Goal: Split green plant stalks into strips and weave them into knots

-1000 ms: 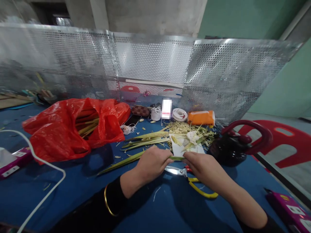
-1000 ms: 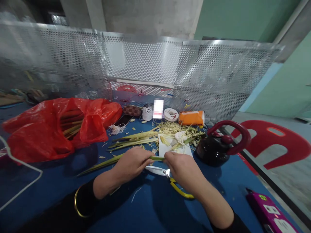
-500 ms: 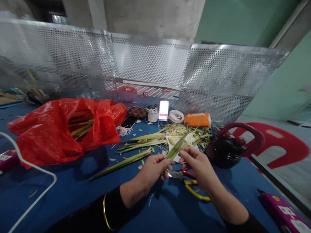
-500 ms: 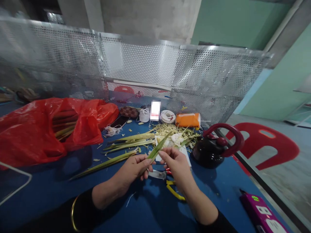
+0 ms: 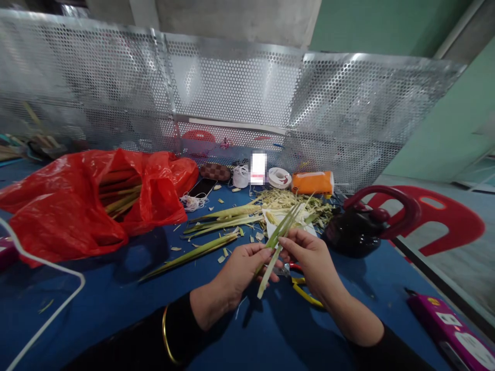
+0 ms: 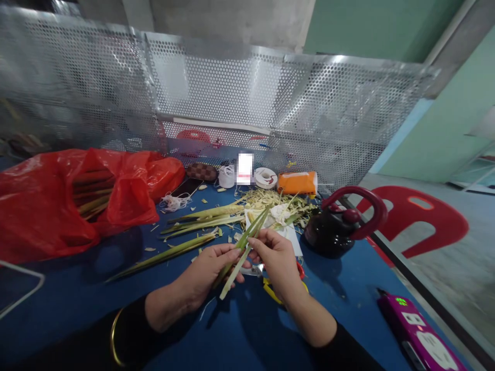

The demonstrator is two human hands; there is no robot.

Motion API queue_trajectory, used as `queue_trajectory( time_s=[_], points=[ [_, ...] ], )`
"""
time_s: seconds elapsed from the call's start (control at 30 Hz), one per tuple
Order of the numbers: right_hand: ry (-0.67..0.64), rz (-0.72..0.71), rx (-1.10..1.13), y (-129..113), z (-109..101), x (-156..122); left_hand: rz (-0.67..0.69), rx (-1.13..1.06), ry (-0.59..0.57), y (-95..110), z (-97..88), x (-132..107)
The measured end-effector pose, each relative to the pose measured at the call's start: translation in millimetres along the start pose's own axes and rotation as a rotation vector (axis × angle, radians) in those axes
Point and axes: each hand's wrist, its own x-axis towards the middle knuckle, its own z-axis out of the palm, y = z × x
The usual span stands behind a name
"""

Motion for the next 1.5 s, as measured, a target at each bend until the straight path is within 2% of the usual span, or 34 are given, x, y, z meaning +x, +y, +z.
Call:
queue_trajectory(
  time_s=[0.13, 0.37, 0.47, 0.6, 0.7, 0.83, 1.07, 1.33, 1.5],
  points=[
    [0.009, -0.023, -0.027, -0.3, 1.1, -0.7, 0.002, 0.02, -0.039, -4.2, -1.3, 0.9],
    [-0.029, -0.004, -0.052, -1.6, 1.3, -2.8, 0.037, 0.042, -0.015, -6.5, -1.2, 0.7],
    [-0.067, 0.028, -0.03, -1.2, -0.9, -2.5, -0.017, 0.008, -0.08, -3.4, -0.5, -1.3],
    [0.034, 0.014, 0.057, -3.0, -9.3, 2.6, -0.118, -0.109, -0.113, 1.3, -1.2, -1.2],
    [0.105, -0.056, 0.066, -5.4, -14.6, 6.5, -0.203, -0.226, -0.091, 3.2, -3.7, 1.4],
    [0.11, -0.185, 0.02, -5.3, -12.2, 3.3, -0.277, -0.362, -0.104, 2.7, -6.3, 4.6],
    [0.027, -0.185, -0.077, -4.4, -1.0, -10.9, -0.27, -0.422, -0.122, -3.2, -6.0, 4.7],
    [0.034, -0.204, -0.101, 0.9, -12.5, -4.1, -0.252, -0.43, -0.132, -8.5, -6.8, 5.1],
    [-0.031, -0.219, -0.142, -5.4, -5.6, -10.8, -0.228, -0.48, -0.147, -7.0, -6.4, 6.8]
  ],
)
